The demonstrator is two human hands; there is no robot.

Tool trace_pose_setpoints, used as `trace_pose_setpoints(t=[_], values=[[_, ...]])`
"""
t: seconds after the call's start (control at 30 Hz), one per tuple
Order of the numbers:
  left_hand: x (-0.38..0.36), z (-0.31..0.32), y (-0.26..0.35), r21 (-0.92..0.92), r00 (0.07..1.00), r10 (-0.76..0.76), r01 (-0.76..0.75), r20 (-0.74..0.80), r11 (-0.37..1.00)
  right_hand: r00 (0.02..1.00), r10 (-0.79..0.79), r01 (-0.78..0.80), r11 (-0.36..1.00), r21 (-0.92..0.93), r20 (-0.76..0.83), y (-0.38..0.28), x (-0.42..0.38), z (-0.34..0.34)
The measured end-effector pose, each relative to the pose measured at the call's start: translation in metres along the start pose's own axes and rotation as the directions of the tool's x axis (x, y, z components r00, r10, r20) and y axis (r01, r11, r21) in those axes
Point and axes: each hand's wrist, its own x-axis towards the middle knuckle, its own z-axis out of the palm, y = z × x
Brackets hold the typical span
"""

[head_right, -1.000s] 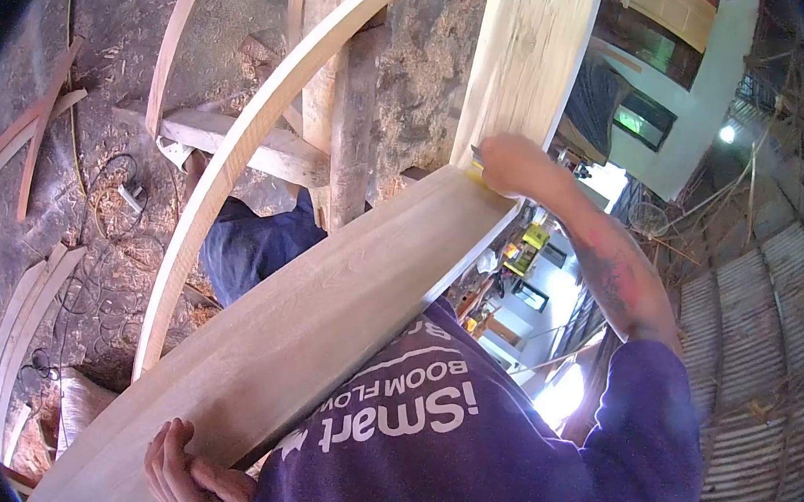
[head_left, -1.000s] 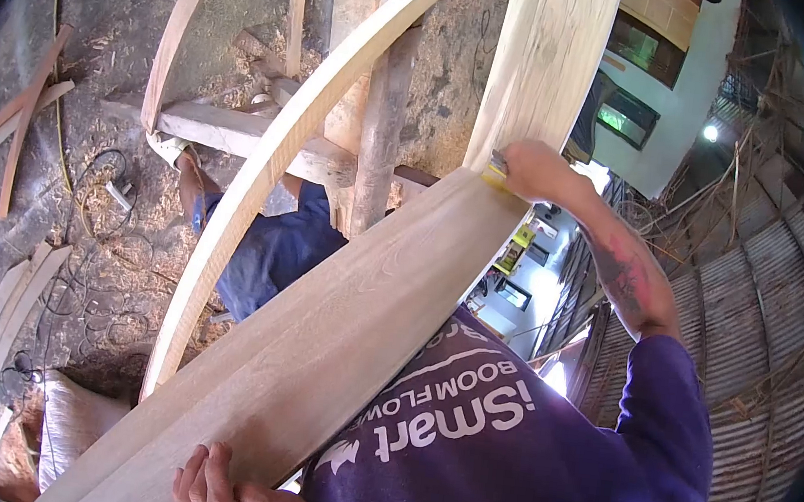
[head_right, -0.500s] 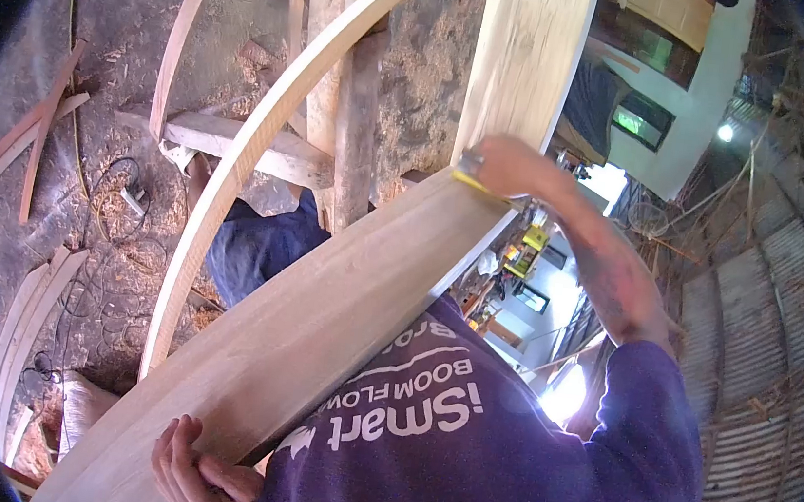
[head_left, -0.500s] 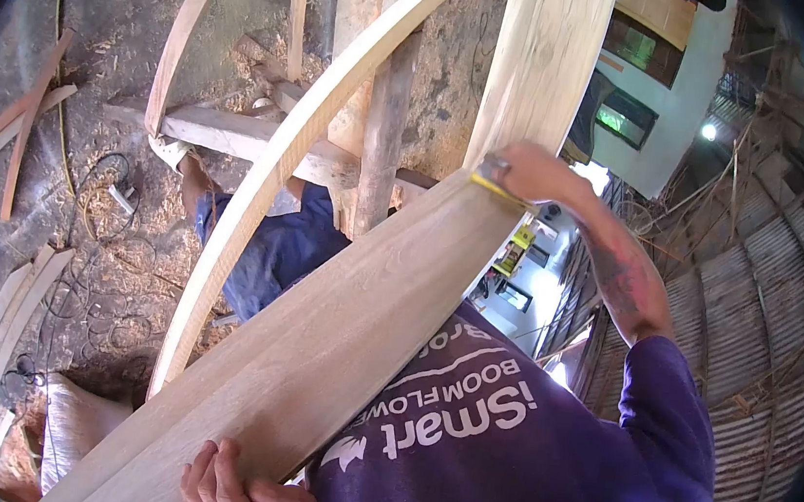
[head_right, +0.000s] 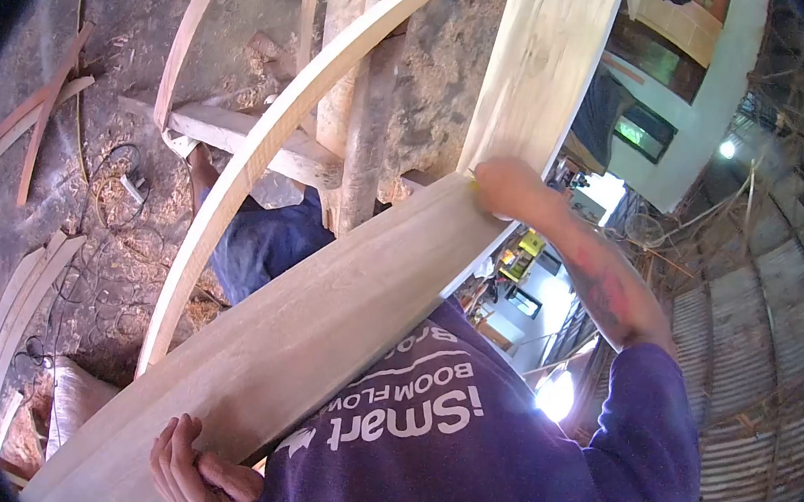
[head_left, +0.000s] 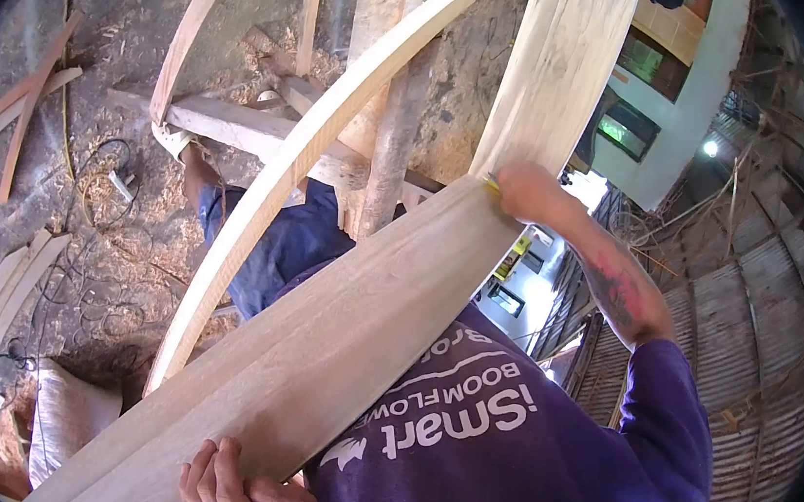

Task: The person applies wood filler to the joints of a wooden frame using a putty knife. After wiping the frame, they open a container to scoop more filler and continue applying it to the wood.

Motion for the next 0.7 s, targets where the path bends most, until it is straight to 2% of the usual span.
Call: trace_pose_setpoints(t=[0.17,0.23,0.37,0.43,0.47,0.53,0.57,0.7], values=[[-0.001,0.0,-0.001,0.009,1.0,0.005,-0.005,0.01,1.0,0.999,-0.043,0.041,0.998,-0.056,-0.027,-0.003,-0.008,0.021],[0.0,-0.001,0.0,0.016,0.999,-0.008,0.007,0.037,1.0,0.974,-0.147,0.13,0.986,-0.107,-0.173,0.002,-0.009,0.04],[-0.002,-0.001,0.0,0.018,1.0,-0.011,0.011,0.021,1.0,0.984,-0.107,0.105,0.994,-0.022,-0.141,0.006,-0.015,0.024],[-0.003,-0.002,0.0,0.005,0.999,-0.018,0.018,0.042,1.0,0.998,-0.06,0.057,0.995,0.087,0.03,0.011,-0.021,-0.013],[-0.002,-0.003,0.002,0.002,0.999,-0.025,0.025,0.04,1.0,0.998,-0.06,0.058,0.995,0.079,0.031,0.016,-0.02,-0.022],[0.001,-0.008,0.004,0.023,0.993,-0.049,0.047,0.103,0.999,0.994,0.066,-0.065,0.998,0.016,-0.089,0.022,-0.022,-0.029],[0.001,-0.008,0.004,0.019,0.994,-0.045,0.044,0.101,0.999,0.994,0.081,-0.079,0.997,0.024,-0.078,0.021,-0.021,-0.024],[-0.001,-0.005,0.004,0.018,0.996,-0.057,0.056,0.075,0.998,0.999,0.017,-0.018,1.0,-0.024,-0.04,0.024,-0.005,-0.001]])
